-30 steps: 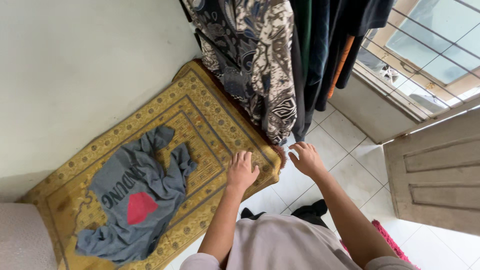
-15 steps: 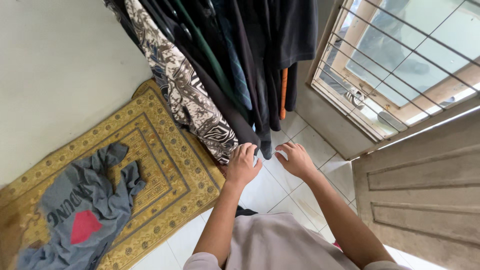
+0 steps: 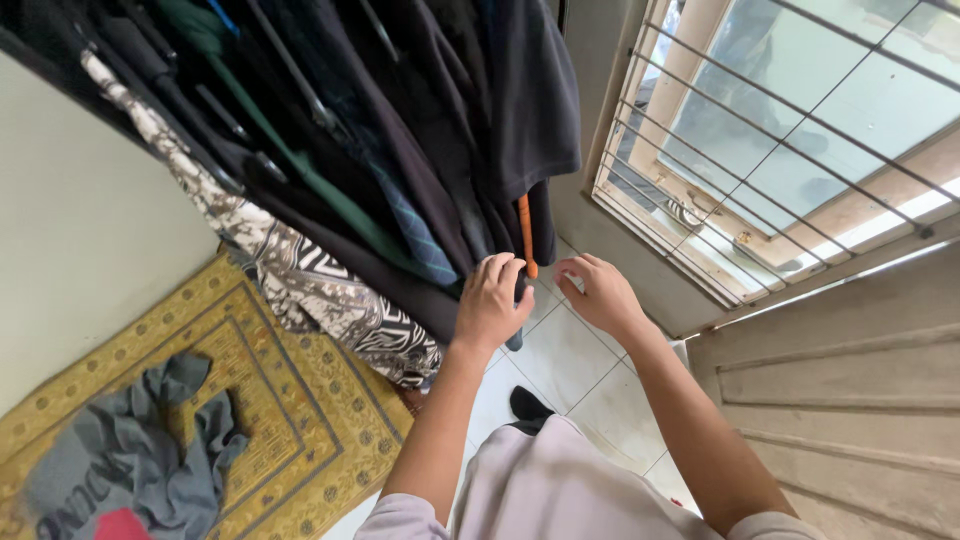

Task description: The person takes clothes from a laundry basket, folds them on a patterned rug, places them on hangers, and hangs them on a clothing rack. The person repeats this process for multiple garments.

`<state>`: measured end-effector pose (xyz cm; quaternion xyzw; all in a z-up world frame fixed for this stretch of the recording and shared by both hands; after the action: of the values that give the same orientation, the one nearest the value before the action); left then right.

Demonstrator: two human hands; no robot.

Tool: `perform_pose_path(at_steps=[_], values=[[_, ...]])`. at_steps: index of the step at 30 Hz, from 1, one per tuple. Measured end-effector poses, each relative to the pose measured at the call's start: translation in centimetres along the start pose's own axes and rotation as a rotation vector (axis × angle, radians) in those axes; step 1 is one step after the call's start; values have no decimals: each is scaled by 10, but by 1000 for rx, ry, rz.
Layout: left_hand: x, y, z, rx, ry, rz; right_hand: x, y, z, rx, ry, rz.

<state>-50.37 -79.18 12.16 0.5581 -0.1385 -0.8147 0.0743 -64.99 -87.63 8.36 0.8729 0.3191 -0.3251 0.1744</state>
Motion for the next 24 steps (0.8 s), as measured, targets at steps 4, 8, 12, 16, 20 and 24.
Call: perform_pose_path(at_steps=[4,8,12,16,20,24], values=[[-9,42,2,77,-47,87,-35,38,-6,-64,-4,66],[-37,69,10,230,-23,224,-72,79,-23,-119,20,139],[-75,95,25,392,45,355,-114,107,-61,-246,-43,298],[-119,117,45,469,94,524,-156,128,-95,-398,6,424],[-140,148,50,396,135,610,-186,144,-121,-502,8,530],[-150,170,55,336,214,661,-206,161,-141,-542,-143,585]])
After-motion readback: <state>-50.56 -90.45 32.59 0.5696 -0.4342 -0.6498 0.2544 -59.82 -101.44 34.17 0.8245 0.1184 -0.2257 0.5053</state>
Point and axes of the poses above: each hand's wrist, its own y-axis towards the middle knuckle, its own x-axis out of the palm, z = x × y, the point moved 8 cm from there along y, towards the middle knuckle, and after that the axes turned 10 degrees about -z, right-handed, at the moved point
